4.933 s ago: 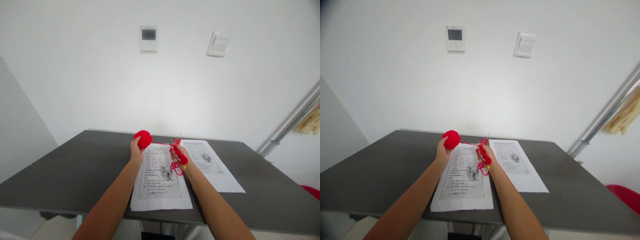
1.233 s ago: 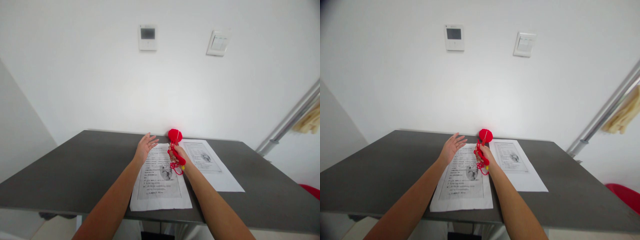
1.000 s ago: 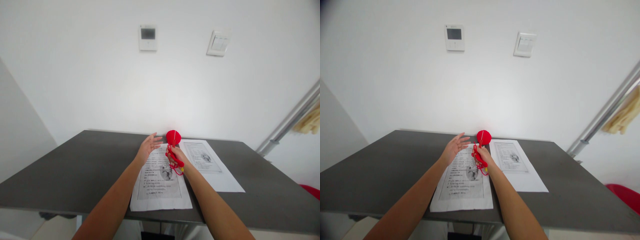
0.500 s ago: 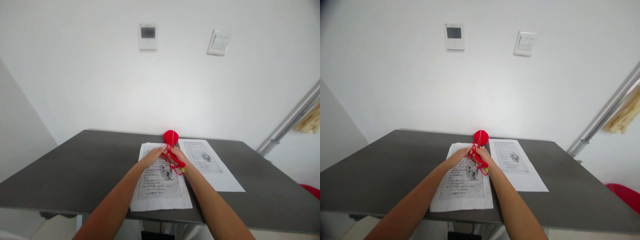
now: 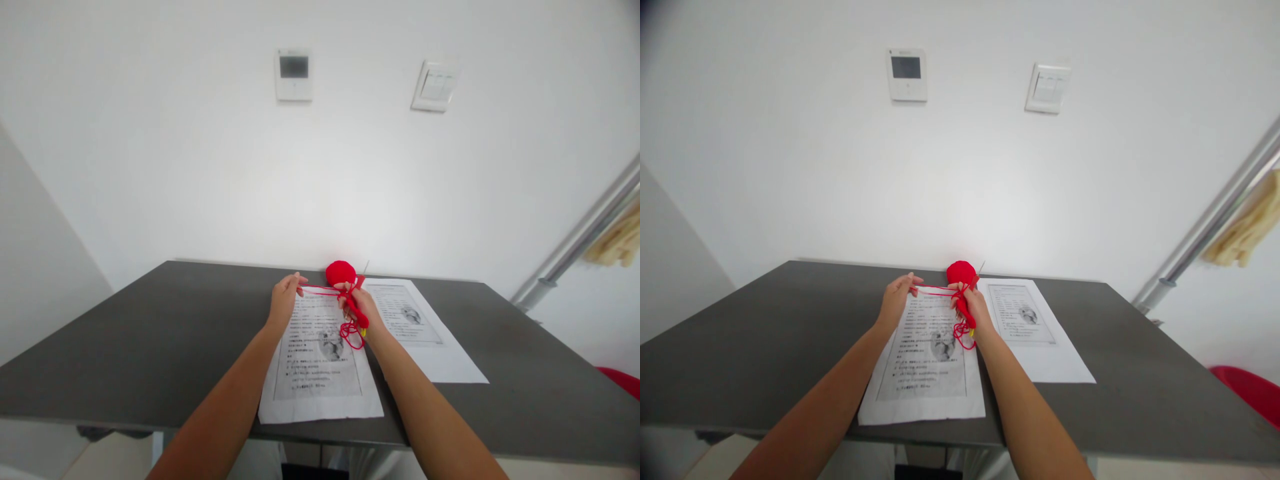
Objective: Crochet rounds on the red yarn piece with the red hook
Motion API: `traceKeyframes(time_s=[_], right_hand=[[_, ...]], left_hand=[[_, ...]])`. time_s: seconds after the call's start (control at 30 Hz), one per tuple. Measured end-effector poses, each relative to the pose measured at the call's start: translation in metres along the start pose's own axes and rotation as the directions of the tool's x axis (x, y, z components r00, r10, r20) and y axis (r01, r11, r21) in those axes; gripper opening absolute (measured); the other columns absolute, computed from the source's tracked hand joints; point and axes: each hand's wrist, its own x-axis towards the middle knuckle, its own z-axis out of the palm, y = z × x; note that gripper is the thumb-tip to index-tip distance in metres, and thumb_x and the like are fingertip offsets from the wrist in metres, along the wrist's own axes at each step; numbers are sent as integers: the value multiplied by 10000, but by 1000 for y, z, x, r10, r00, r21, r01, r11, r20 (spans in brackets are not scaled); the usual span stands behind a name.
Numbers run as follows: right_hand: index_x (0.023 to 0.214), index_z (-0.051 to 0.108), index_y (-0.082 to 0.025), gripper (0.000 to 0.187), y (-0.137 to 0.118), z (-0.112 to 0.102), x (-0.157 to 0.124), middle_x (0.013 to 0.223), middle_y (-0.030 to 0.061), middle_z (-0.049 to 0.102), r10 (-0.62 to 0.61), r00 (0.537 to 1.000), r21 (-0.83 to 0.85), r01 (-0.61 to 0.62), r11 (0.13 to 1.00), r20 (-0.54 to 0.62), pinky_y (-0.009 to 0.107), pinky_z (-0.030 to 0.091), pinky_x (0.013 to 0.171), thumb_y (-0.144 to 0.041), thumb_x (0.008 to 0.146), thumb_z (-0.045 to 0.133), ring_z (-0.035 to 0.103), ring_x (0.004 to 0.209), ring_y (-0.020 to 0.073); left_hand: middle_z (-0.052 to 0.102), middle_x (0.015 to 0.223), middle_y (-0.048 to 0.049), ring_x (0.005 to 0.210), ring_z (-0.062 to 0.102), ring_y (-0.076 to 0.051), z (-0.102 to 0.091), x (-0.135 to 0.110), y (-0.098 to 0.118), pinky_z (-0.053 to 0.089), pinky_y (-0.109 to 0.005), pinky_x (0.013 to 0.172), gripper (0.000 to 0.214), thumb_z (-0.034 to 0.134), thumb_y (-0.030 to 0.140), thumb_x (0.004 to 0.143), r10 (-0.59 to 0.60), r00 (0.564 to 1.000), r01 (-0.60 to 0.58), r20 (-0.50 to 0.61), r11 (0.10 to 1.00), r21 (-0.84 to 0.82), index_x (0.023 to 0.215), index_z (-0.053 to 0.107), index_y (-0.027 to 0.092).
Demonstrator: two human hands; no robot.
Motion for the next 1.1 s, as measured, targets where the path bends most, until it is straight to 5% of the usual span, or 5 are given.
traceKeyframes(time_s=[0.3,0.5,0.8,0.9,1.1], right_hand=[[982,661,-196,323,8,2,-2,575,-6,700,-5,998,-130,-3,992,-60,205,254,341,-451,787,691,386,333,77],[865,695,-184,351,5,8,-8,560,17,695,23,999,-164,-19,986,22,227,349,409,-528,793,691,499,414,119],[894,716,-186,452,0,10,-8,630,27,725,27,999,-128,-23,992,25,261,426,434,-615,786,626,519,396,127],[882,724,-180,447,0,7,-6,612,26,726,22,1000,-130,-23,991,-10,219,342,378,-606,782,633,454,360,95],[898,734,-166,448,1,4,-3,680,48,761,6,999,-116,-12,993,-54,185,311,360,-585,824,597,434,375,75]], left_hand=[[608,1183,-69,1135,570,-211,-2,8,-9,417,-330,1007,237,677,178,756,-46,976,13,-213,988,-155,983,632,231],[680,1104,-97,788,688,-186,10,-5,-2,544,-351,780,391,730,228,727,-108,976,156,189,953,-260,1103,625,206],[671,594,-29,446,598,-152,18,-24,3,488,-270,457,338,834,327,627,-190,708,303,680,952,-50,909,727,174],[556,503,35,404,488,-83,16,-17,-6,429,-220,423,192,796,289,712,-204,740,255,641,967,13,768,690,140],[653,1071,-72,876,649,-174,6,3,-20,569,-358,747,289,588,351,928,-204,893,193,401,979,68,1125,613,141]])
